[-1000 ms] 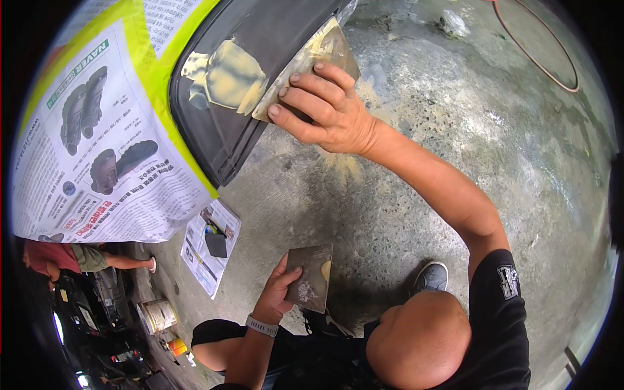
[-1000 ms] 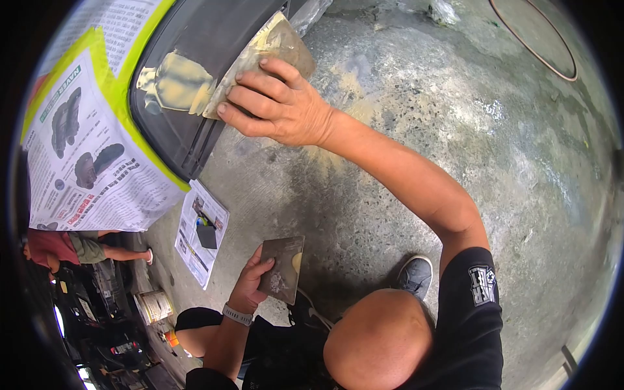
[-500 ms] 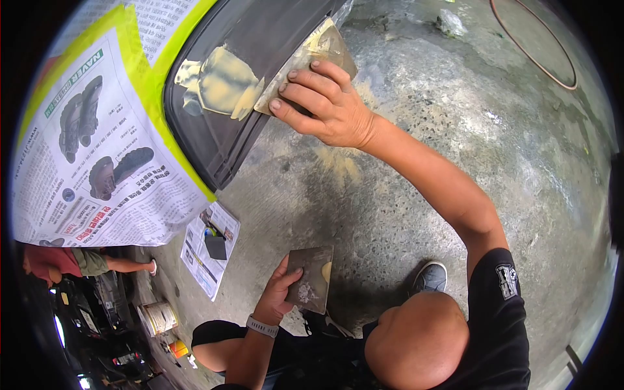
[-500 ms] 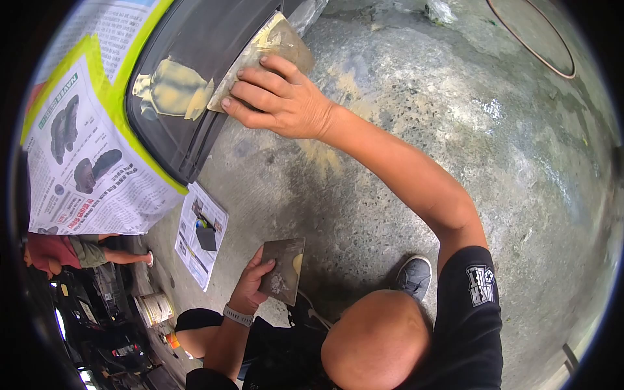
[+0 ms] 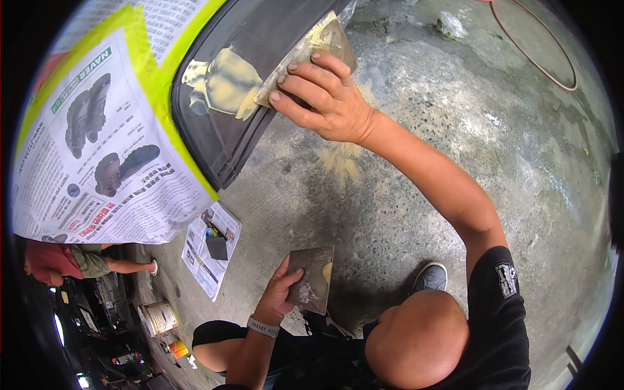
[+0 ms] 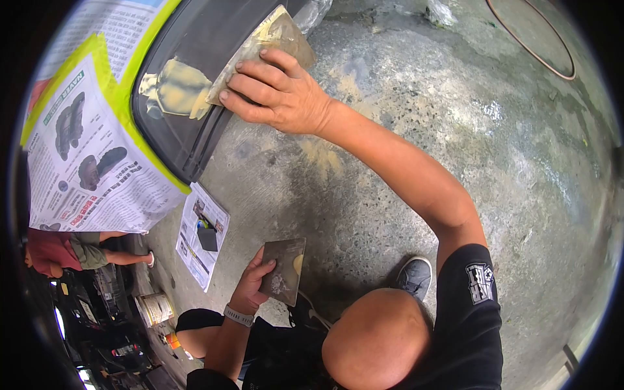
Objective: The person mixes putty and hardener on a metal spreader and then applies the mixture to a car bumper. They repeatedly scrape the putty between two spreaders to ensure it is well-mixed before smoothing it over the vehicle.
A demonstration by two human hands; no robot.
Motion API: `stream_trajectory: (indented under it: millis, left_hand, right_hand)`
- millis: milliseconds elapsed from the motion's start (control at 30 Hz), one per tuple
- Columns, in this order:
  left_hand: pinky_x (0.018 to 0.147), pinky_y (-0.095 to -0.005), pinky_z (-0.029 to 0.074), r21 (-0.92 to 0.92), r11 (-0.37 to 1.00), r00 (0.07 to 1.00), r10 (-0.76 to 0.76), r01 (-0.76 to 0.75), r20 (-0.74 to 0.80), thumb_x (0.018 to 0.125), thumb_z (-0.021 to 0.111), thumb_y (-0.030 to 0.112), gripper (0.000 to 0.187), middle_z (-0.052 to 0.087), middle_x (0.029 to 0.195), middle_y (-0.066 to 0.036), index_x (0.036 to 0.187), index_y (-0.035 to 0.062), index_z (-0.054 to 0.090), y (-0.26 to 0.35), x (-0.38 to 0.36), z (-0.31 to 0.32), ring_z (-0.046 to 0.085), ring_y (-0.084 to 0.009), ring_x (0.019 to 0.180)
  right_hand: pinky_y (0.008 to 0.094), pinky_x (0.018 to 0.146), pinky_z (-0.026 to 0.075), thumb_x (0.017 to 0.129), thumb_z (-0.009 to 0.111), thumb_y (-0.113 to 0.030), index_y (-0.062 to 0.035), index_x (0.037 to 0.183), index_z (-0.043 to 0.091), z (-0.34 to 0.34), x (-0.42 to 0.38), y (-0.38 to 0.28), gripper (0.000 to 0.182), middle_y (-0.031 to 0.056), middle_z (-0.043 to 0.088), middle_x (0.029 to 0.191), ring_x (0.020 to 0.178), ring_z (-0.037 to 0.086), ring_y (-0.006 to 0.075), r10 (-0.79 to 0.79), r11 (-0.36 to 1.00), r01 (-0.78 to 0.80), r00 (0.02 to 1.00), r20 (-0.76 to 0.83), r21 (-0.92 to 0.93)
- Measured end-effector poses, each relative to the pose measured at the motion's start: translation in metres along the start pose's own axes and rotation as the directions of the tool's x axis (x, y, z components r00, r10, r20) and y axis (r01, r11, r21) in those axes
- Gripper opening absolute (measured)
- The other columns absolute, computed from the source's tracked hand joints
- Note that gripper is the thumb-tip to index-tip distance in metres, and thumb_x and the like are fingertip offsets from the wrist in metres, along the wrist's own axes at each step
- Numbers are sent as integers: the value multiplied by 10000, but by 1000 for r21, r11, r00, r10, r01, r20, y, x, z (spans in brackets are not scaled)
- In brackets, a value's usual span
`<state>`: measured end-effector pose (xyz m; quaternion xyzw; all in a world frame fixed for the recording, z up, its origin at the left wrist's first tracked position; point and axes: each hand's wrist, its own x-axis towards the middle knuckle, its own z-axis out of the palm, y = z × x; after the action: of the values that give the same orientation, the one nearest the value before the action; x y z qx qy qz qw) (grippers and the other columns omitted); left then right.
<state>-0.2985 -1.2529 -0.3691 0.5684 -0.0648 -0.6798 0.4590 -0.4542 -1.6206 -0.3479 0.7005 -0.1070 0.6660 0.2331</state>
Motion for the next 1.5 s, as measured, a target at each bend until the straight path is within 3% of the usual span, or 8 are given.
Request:
stream_trajectory:
  millis: [400, 567, 767, 867, 933, 1033, 1167, 1500]
  left_hand:
    - [1030, -419, 562, -12, 1000, 1000, 19, -20, -20, 1005, 560, 11, 514, 627, 1381, -119, 1507, 82, 472, 2, -1, 3, 648, -248, 1232]
    - [1054, -421, 545, -48, 981, 982, 189, -188, 29, 1013, 556, 9, 484, 627, 1375, -112, 1486, 90, 492, 13, 1, 17, 635, -245, 1246]
    - [1057, -386, 523, -152, 949, 960, 281, -277, 3, 1009, 537, 10, 454, 634, 1365, -93, 1459, 70, 523, 20, 23, 52, 632, -225, 1233]
    - [1052, -385, 524, -186, 937, 951, 306, -295, 31, 1014, 539, 20, 444, 636, 1361, -89, 1453, 84, 533, 12, 31, 49, 629, -229, 1238]
    - [1052, -385, 523, -159, 931, 944, 331, -327, -1, 1015, 544, 27, 443, 637, 1359, -91, 1452, 101, 537, 7, 33, 50, 629, -232, 1237]
    - [1052, -389, 523, -139, 934, 943, 333, -329, 5, 1018, 548, 39, 438, 636, 1362, -89, 1450, 112, 540, 1, 29, 52, 626, -233, 1241]
    - [1030, -397, 545, -183, 939, 953, 300, -291, 25, 1017, 550, 21, 422, 633, 1340, -90, 1426, 121, 531, 5, 23, 57, 635, -227, 1218]
    - [1052, -401, 526, -196, 937, 949, 307, -290, 66, 1010, 552, 9, 462, 619, 1374, -93, 1457, 116, 514, 9, 16, 59, 616, -230, 1253]
  right_hand:
    - [451, 1110, 420, 897, 726, -165, -211, 1359, 577, -39, -14, -17, 488, 15, 557, 1284, 1260, 530, 212, 32, 997, -36, 997, 65, 63]
    - [493, 1045, 483, 830, 696, -39, -59, 1364, 562, -98, -28, -80, 551, 135, 552, 1262, 1221, 575, 323, 247, 855, -339, 931, 268, 392]
    - [543, 1062, 454, 762, 671, 40, -36, 1405, 543, -150, -57, -175, 660, 168, 539, 1270, 1219, 574, 379, 348, 583, -598, 796, 495, 551]
    - [597, 1105, 373, 724, 744, -39, -94, 1431, 548, -166, -68, -195, 735, 160, 494, 1350, 1305, 493, 423, 316, 622, -642, 729, 608, 447]
    - [621, 1146, 287, 730, 832, -194, -170, 1446, 558, -178, -60, -191, 766, 153, 414, 1444, 1401, 359, 450, 377, 333, -853, 511, 772, 402]
    - [622, 1162, 254, 716, 897, -355, -225, 1458, 556, -191, -53, -181, 827, 149, 342, 1501, 1443, 265, 459, 292, 223, -896, 438, 850, 385]
    - [613, 1166, 259, 761, 886, -407, -212, 1464, 550, -192, -50, -168, 803, 149, 350, 1485, 1426, 276, 447, 226, 215, -889, 447, 865, 404]
    - [561, 1125, 343, 742, 870, -223, -218, 1429, 594, -187, -49, -175, 740, 123, 408, 1429, 1338, 371, 415, 368, 204, -849, 528, 765, 488]
